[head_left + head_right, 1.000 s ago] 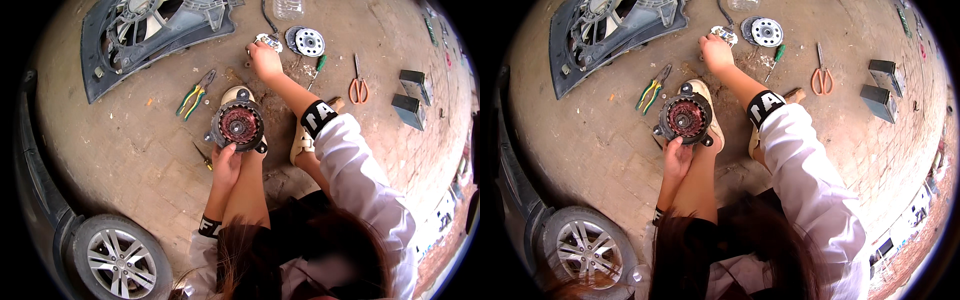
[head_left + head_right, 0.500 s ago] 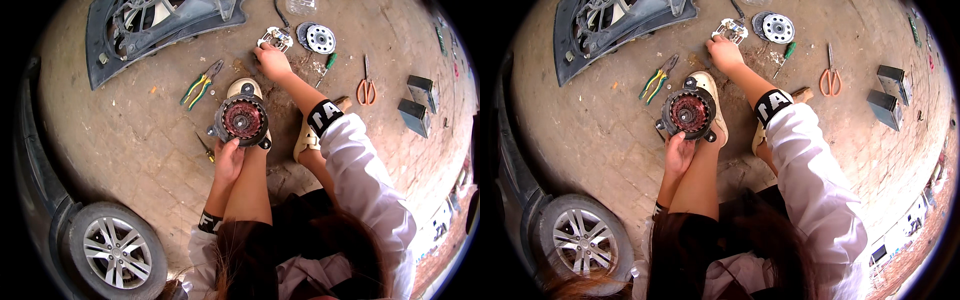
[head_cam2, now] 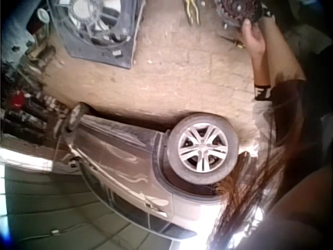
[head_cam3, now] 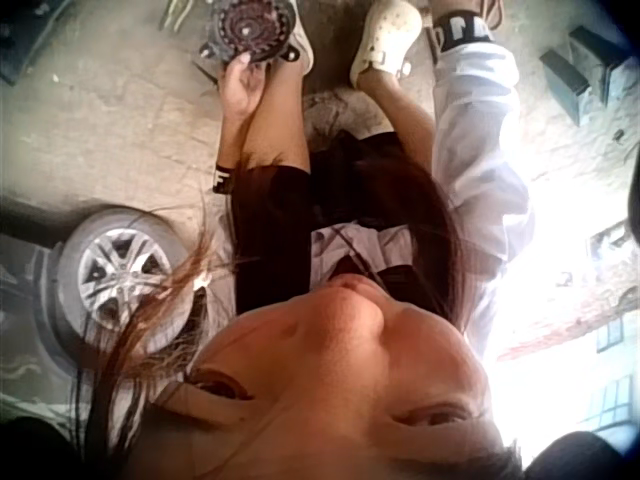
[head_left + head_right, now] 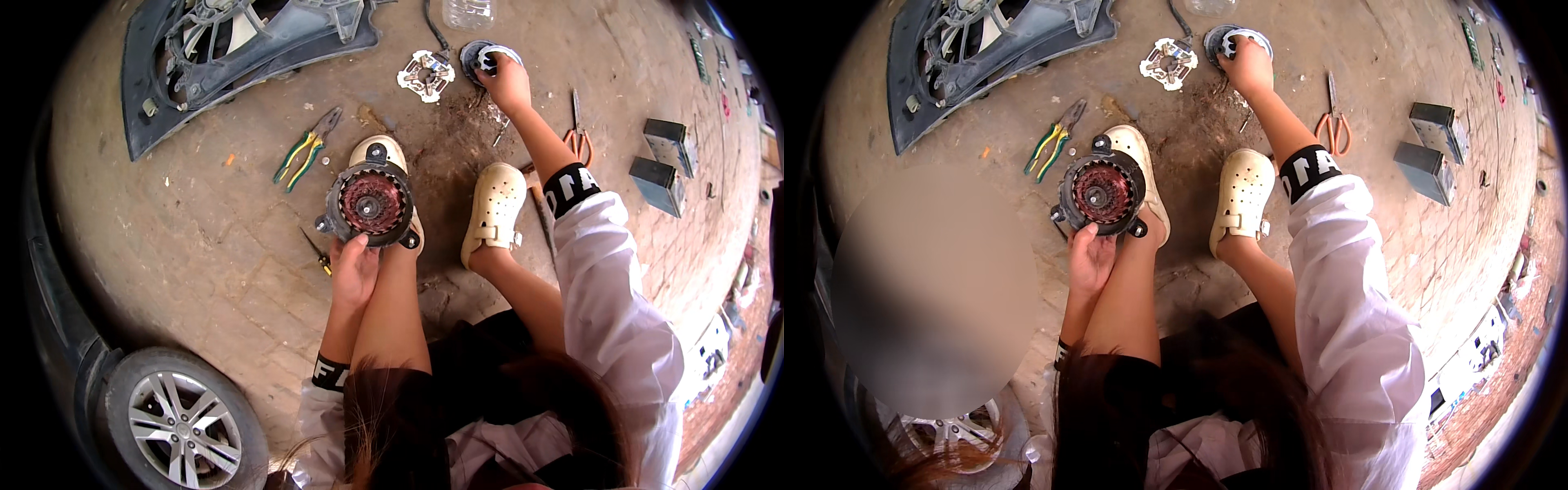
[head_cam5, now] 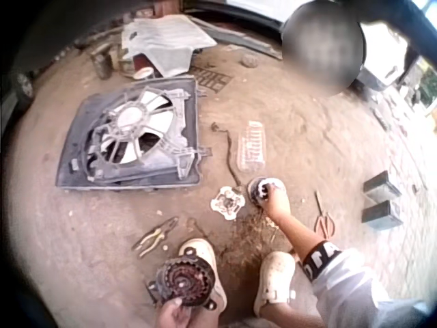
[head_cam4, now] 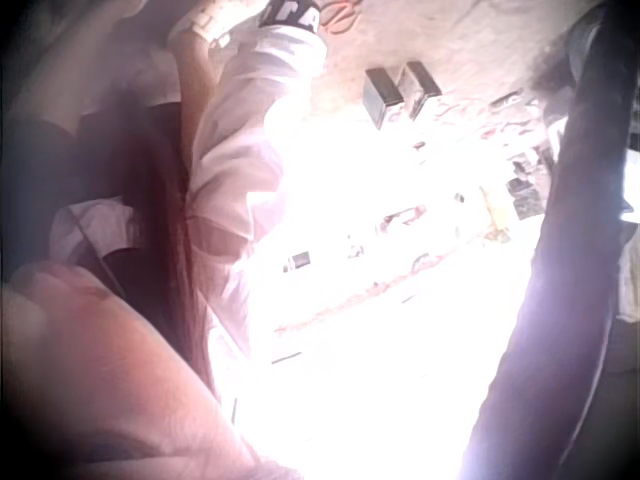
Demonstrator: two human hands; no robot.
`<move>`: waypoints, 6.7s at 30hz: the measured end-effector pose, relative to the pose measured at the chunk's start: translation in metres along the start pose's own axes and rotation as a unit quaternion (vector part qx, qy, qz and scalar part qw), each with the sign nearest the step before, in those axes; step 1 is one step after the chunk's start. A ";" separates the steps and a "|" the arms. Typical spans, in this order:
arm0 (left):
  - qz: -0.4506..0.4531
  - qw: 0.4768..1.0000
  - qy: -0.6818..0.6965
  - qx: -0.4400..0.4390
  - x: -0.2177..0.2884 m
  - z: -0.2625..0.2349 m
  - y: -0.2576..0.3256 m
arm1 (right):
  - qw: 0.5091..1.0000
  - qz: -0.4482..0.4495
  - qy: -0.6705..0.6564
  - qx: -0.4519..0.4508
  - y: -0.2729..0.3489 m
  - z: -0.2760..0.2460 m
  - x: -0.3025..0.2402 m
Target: The person disassembles a car motor by hand and with tools, removing the outer casing and internal components. They use a hammer to strike the motor casing and a screwdriver to pry parts apart, then inspect the separated rotor and stator.
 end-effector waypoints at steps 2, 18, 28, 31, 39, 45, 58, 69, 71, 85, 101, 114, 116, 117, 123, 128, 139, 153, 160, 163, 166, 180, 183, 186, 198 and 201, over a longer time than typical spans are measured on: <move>0.005 1.000 -0.013 0.009 0.001 0.007 0.000 | 0.999 0.027 0.024 -0.007 -0.003 -0.015 0.015; 0.207 0.965 -0.113 -0.114 0.135 0.157 0.150 | 0.712 0.031 -0.591 -0.377 0.185 -0.270 -0.274; 0.584 0.322 -0.745 -0.007 0.205 0.180 0.419 | 0.526 0.033 -0.811 -0.251 0.313 -0.378 -0.337; 0.594 0.226 -0.771 0.038 0.207 0.170 0.472 | 0.527 0.022 -0.817 -0.233 0.333 -0.386 -0.333; 0.604 0.081 -0.787 0.094 0.197 0.171 0.547 | 0.464 0.033 -0.851 -0.246 0.379 -0.392 -0.335; 0.664 0.195 -0.721 -0.035 0.182 0.192 0.522 | 0.441 0.024 -0.871 -0.213 0.358 -0.384 -0.304; 0.583 0.727 -0.362 -0.030 0.077 0.292 0.354 | 0.459 0.029 -0.887 -0.043 0.316 -0.407 -0.228; 0.623 0.600 -0.500 -0.040 0.042 0.350 0.355 | 0.448 -0.050 -0.891 0.048 0.319 -0.423 -0.206; 0.673 0.551 -0.493 -0.007 0.040 0.351 0.364 | 0.450 -0.078 -0.889 0.038 0.323 -0.429 -0.205; 0.762 0.479 -0.436 -0.004 0.031 0.365 0.355 | 0.523 -0.126 -0.837 0.106 0.316 -0.413 -0.189; 0.663 0.624 -0.400 -0.100 0.047 0.389 0.355 | 0.336 -0.131 -0.925 -0.119 0.325 -0.452 -0.200; 0.686 0.441 -0.575 -0.057 0.045 0.409 0.378 | 0.285 -0.141 -0.946 -0.052 0.322 -0.447 -0.189; 0.698 0.413 -0.582 -0.057 0.042 0.408 0.379 | 0.281 -0.142 -0.947 -0.059 0.324 -0.446 -0.189; 0.706 0.413 -0.574 -0.050 0.042 0.408 0.381 | 0.287 -0.146 -0.945 -0.061 0.325 -0.449 -0.187; 0.732 0.433 -0.525 -0.036 0.035 0.395 0.387 | 0.269 -0.149 -0.950 -0.044 0.326 -0.446 -0.187; 0.734 0.455 -0.500 -0.066 0.027 0.392 0.381 | 0.195 -0.114 -0.971 -0.070 0.324 -0.439 -0.186; 0.747 0.373 -0.546 -0.070 0.021 0.412 0.384 | 0.146 -0.080 -0.985 -0.047 0.314 -0.426 -0.177; 0.720 0.448 -0.521 -0.099 0.025 0.421 0.391 | 0.118 -0.143 -0.979 -0.088 0.318 -0.446 -0.175; 0.540 0.647 -0.520 -0.141 0.064 0.420 0.350 | 0.123 -0.103 -0.983 -0.086 0.321 -0.458 -0.180; 0.387 0.757 -0.460 -0.255 0.056 0.425 0.328 | 0.092 -0.109 -0.984 -0.106 0.317 -0.452 -0.175; 0.294 0.805 -0.421 -0.295 0.046 0.429 0.330 | 0.094 -0.121 -0.982 -0.114 0.315 -0.450 -0.170; 0.328 0.813 -0.404 -0.262 0.052 0.416 0.321 | 0.159 -0.055 -0.982 -0.087 0.316 -0.450 -0.175; 0.339 0.812 -0.399 -0.258 0.052 0.414 0.320 | 0.150 -0.050 -0.984 -0.087 0.317 -0.447 -0.175; 0.332 0.820 -0.387 -0.261 0.050 0.416 0.322 | 0.091 -0.130 -0.978 -0.135 0.314 -0.445 -0.171; 0.345 0.823 -0.387 -0.232 0.043 0.407 0.320 | 0.285 -0.046 -0.957 0.006 0.311 -0.446 -0.160; 0.344 0.821 -0.381 -0.249 0.040 0.410 0.323 | 0.300 -0.025 -0.953 0.032 0.308 -0.449 -0.156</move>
Point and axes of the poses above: each hand's wrist, its own y-axis away from the middle knuckle, its own z-axis out of the palm, x = y × z, the point moved 4 cm from there along -y, towards the middle knuckle
